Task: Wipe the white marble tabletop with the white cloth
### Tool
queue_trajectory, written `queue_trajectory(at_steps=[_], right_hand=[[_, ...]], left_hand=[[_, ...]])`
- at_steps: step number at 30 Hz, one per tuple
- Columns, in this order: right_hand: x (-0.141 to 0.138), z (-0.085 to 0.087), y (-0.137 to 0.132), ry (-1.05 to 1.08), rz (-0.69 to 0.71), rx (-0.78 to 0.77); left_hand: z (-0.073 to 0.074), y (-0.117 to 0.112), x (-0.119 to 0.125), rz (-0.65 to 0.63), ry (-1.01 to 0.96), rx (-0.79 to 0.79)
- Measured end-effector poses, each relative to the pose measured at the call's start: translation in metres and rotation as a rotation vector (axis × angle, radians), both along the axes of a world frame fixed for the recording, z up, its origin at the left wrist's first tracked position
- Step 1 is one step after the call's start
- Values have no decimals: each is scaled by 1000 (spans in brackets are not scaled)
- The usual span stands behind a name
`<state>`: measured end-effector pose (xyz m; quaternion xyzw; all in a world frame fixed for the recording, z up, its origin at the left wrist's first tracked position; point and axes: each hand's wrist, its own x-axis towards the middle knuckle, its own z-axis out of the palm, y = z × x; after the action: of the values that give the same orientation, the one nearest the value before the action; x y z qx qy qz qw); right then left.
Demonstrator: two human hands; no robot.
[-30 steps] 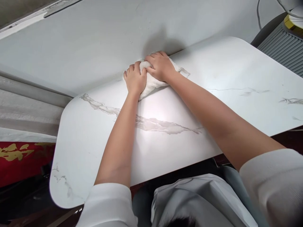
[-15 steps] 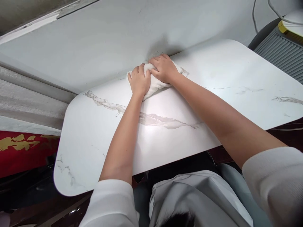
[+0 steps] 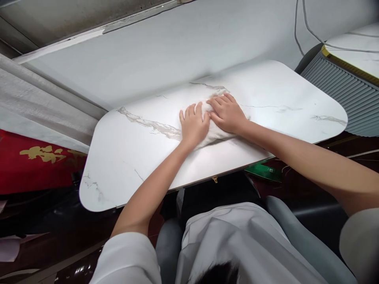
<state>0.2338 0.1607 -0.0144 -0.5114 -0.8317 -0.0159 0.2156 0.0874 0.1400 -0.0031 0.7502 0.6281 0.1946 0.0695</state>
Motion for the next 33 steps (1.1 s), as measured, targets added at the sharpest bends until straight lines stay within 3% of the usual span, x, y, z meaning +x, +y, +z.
queue_trajectory(at_steps=[5, 9, 13, 17, 24, 33], right_hand=[[18, 3, -68, 4, -31, 51], [29, 5, -107, 6, -51, 59], [37, 5, -123, 16, -60, 89], [42, 6, -121, 11, -53, 88], [50, 6, -89, 13, -85, 61], [81, 6, 32, -60, -183, -3]], left_hand=[[2, -55, 14, -79, 37, -30], [4, -87, 24, -142, 42, -41], [5, -101, 33, -166, 40, -51], [5, -102, 40, -157, 24, -48], [7, -72, 51, -150, 5, -75], [0, 41, 85, -113, -59, -56]])
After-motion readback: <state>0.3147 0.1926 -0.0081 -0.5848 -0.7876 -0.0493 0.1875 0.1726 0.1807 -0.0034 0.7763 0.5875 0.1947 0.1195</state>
